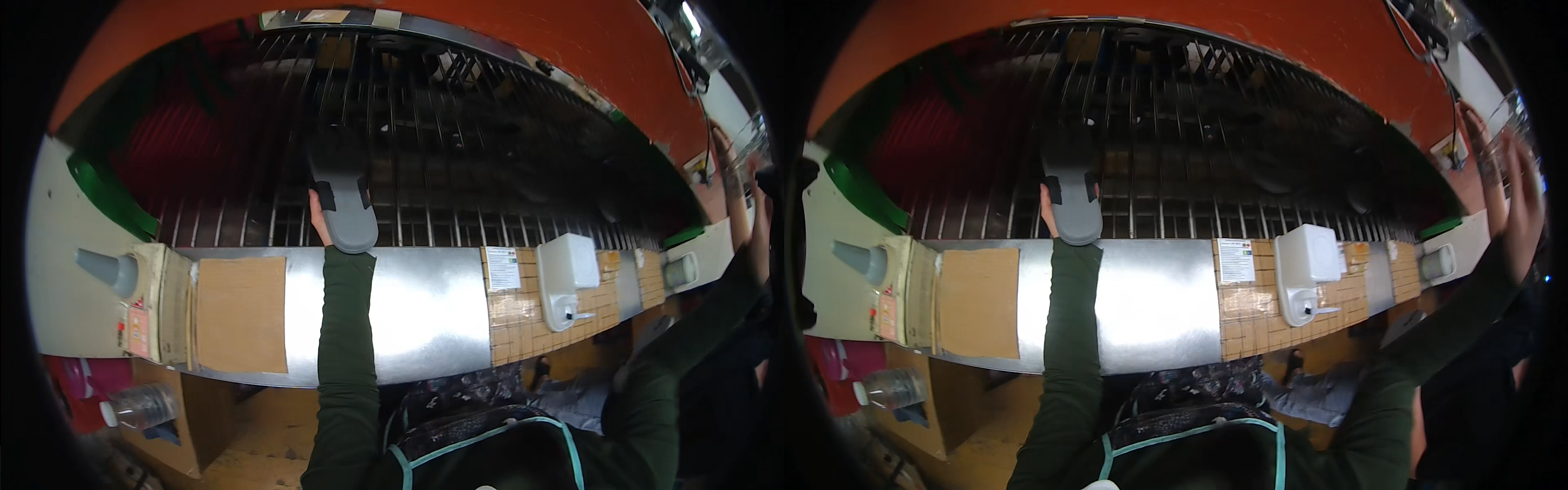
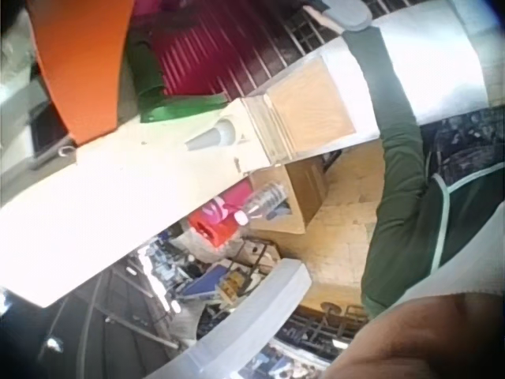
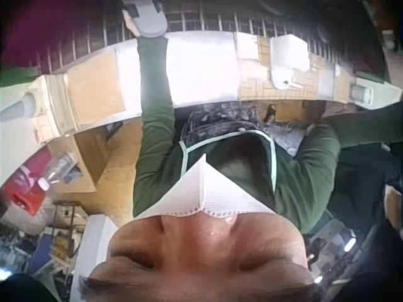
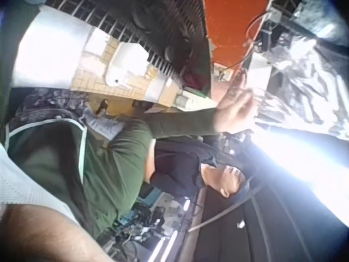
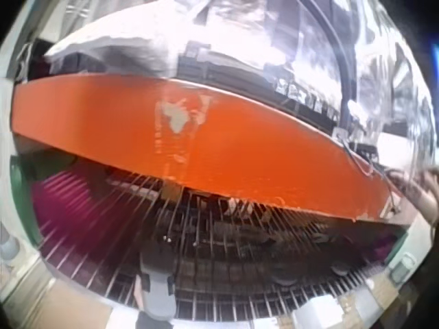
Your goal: The person holds a gray plastic part and applies a white substance from a syringe-like tool to its edges and surfaces. The person repeatedly rotates the part to access different areas and continues applying the substance throughout the clip.
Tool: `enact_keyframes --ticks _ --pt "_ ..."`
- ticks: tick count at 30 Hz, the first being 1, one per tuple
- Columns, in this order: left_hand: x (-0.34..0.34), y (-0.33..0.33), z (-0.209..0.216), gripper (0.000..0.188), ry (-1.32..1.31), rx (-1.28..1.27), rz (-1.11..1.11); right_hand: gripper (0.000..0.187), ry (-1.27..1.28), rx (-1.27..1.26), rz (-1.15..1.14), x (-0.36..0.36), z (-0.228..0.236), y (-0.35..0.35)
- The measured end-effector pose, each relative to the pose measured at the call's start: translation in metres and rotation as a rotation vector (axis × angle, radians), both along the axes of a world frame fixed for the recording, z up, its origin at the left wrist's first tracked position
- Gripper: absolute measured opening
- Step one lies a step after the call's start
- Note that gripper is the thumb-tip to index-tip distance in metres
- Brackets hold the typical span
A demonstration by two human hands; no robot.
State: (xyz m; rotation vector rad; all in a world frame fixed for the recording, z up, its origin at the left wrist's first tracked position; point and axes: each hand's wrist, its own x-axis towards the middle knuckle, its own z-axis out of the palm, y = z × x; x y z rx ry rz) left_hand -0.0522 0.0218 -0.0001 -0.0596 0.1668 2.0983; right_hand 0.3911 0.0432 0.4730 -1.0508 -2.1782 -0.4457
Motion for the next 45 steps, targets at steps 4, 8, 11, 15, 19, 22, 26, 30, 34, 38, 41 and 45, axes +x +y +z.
enact_keyframes --ticks 4,8,11,15,19,22,26,30,34,38,41,45 --pt "-0.010 -0.007 0.007 0.042 -0.004 0.099 -0.062 0.033 -0.239 -0.748 0.584 -0.109 -0.109 -0.018" --pt "-0.030 -0.021 0.021 0.044 0.000 0.102 -0.146 0.037 -0.121 -1.098 0.467 -0.201 -0.229 0.096" --pt "-0.034 -0.026 0.017 0.045 -0.046 0.185 -0.128 0.048 0.265 -1.599 0.300 -0.252 -0.314 0.231" --pt "-0.042 -0.023 0.018 0.047 -0.026 0.006 -0.084 0.048 0.243 -1.482 0.359 -0.315 -0.423 0.438" --pt "-0.041 -0.023 0.028 0.044 -0.139 -0.013 -0.127 0.048 -0.258 -0.808 0.884 -0.359 -0.484 0.615" --pt "-0.040 -0.028 0.030 0.043 -0.199 -0.106 -0.093 0.037 -0.588 0.090 0.816 -0.378 -0.491 0.667" --pt "-0.044 -0.025 0.027 0.041 -0.191 -0.153 -0.002 0.011 -0.227 -0.029 0.932 -0.405 -0.491 0.636" --pt "-0.037 -0.032 0.023 0.041 -0.203 -0.288 -0.042 0.023 -0.082 -0.137 0.424 -0.429 -0.502 0.629" --pt "-0.027 -0.037 0.019 0.036 -0.249 -0.409 0.013 0.019 0.458 -0.354 0.699 -0.462 -0.522 0.688" --pt "-0.028 -0.046 0.019 0.040 -0.114 -0.649 0.024 0.030 0.951 -1.087 0.671 -0.474 -0.516 0.716" --pt "-0.033 -0.049 0.020 0.040 -0.101 -0.588 -0.014 0.035 1.193 -1.356 0.612 -0.480 -0.509 0.704" --pt "-0.037 -0.053 0.022 0.041 -0.092 -0.527 -0.049 0.022 1.141 -1.297 0.611 -0.490 -0.519 0.689"
